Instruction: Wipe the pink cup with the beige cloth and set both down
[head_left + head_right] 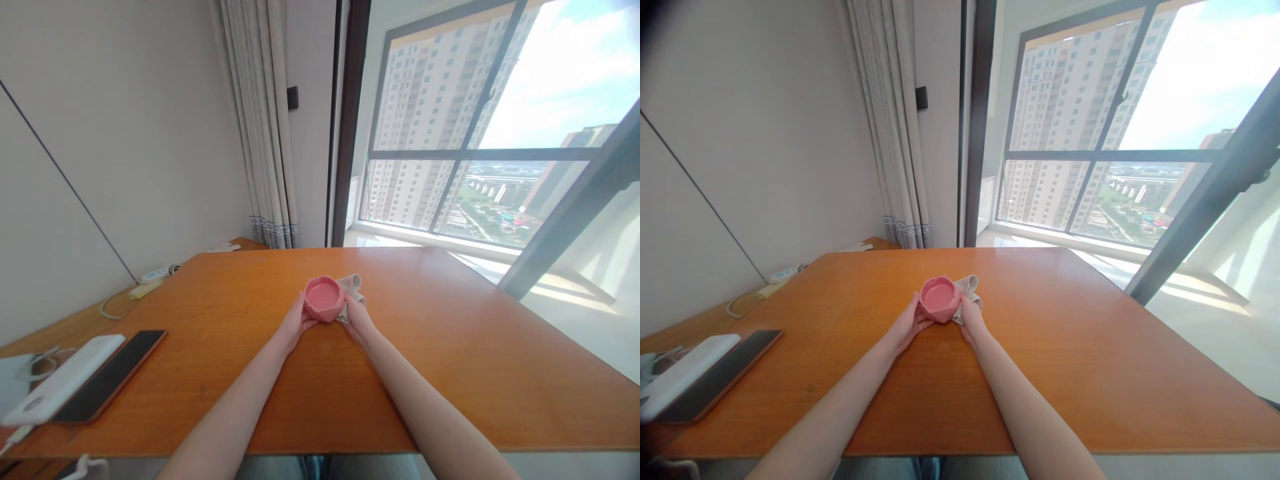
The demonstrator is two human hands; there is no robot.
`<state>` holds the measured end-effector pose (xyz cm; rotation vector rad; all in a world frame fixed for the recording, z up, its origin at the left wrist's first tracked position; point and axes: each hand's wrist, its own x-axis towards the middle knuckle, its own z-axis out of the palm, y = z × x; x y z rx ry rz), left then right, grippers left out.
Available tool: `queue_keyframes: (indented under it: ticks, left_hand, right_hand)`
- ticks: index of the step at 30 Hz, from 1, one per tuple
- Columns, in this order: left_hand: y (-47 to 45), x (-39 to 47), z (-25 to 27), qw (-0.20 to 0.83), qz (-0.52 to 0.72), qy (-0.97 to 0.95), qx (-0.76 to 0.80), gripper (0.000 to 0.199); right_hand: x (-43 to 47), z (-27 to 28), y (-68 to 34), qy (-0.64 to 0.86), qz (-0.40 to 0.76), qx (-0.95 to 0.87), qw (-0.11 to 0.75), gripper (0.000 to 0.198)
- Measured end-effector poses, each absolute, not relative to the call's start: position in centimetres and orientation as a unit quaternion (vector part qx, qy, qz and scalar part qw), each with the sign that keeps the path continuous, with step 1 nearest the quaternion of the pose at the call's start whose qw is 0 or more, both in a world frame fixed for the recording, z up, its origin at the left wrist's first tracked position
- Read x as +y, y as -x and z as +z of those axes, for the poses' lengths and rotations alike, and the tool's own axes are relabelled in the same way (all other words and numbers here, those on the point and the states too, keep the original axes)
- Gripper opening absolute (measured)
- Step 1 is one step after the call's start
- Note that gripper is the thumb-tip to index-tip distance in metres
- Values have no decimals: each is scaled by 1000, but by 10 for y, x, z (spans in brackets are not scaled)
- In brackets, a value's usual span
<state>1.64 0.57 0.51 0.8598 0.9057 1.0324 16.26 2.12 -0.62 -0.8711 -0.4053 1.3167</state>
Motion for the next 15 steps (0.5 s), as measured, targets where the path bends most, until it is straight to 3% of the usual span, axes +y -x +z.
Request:
queue_keyframes:
  ticks: [3,9,15]
  left_hand:
    - [-17,2,9,668,472,-403,411,54]
    - [-9,-3,18,747,372,-428,347,56]
    - [-14,3,14,731,442,-369,366,53]
  right_hand:
    - [25,-7,-172,381,637,-216,634,10]
    - [29,-16,-180,382,640,-259,614,11]
    - [24,-11,-171,379,673,-216,597,17]
